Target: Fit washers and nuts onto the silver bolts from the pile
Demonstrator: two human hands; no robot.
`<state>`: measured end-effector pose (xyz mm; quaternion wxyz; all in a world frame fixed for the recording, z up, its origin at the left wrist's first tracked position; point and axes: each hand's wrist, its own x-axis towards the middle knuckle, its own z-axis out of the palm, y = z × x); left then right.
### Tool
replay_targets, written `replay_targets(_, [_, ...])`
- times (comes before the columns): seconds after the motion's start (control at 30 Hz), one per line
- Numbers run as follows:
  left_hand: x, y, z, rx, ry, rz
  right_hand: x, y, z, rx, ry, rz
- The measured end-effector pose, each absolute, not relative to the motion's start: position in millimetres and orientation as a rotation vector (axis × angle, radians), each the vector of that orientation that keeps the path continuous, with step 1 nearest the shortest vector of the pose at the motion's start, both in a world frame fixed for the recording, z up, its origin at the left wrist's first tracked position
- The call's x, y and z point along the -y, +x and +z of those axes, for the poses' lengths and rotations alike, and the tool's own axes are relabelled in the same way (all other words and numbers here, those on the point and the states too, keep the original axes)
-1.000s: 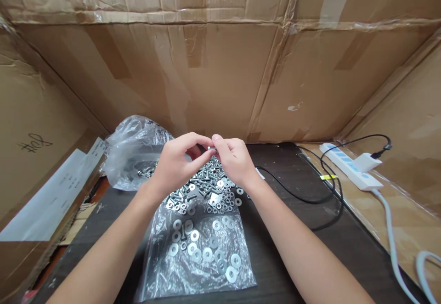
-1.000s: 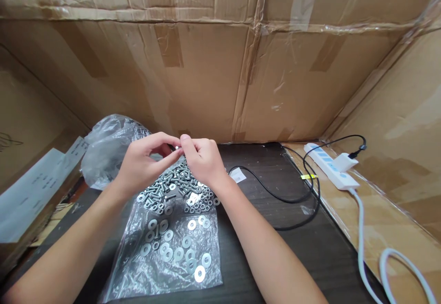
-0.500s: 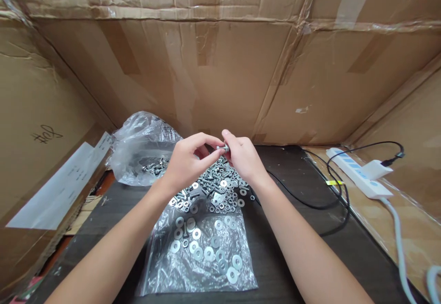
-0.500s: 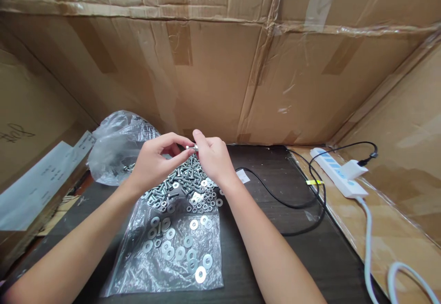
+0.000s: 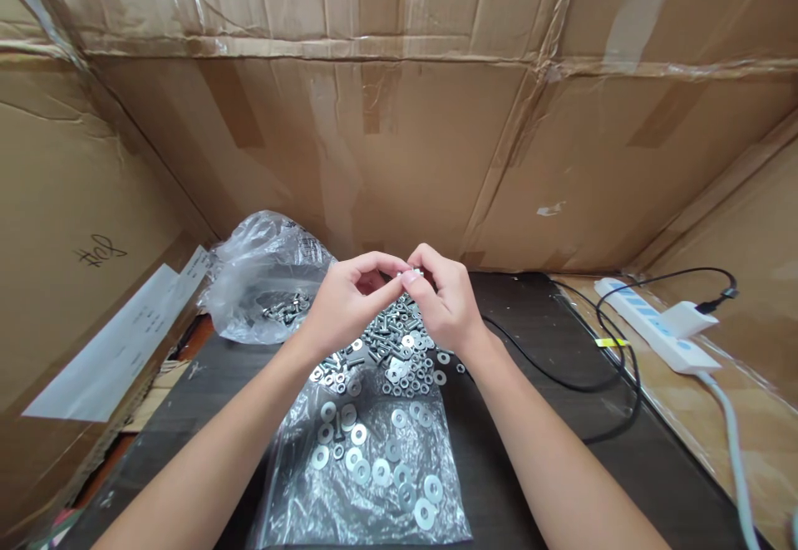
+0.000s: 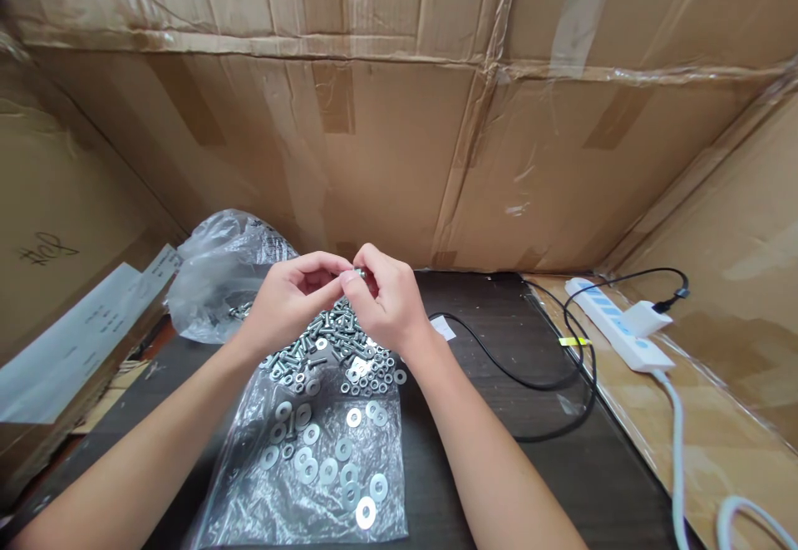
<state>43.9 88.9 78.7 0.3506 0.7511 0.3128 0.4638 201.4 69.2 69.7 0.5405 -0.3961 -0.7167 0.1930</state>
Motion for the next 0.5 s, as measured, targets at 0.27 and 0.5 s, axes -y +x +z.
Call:
replay_targets(0.27, [-93.6, 38.1, 69.8, -0.792, 2.961, 1.365, -83.5, 200.6, 59.3, 1.521, -1.153, 1.026])
replay_targets(0.5, [-96.7, 35.0, 69.2, -0.749, 3.03, 1.19, -84.2, 205.1, 63.8, 1.475, -1.221, 1.388])
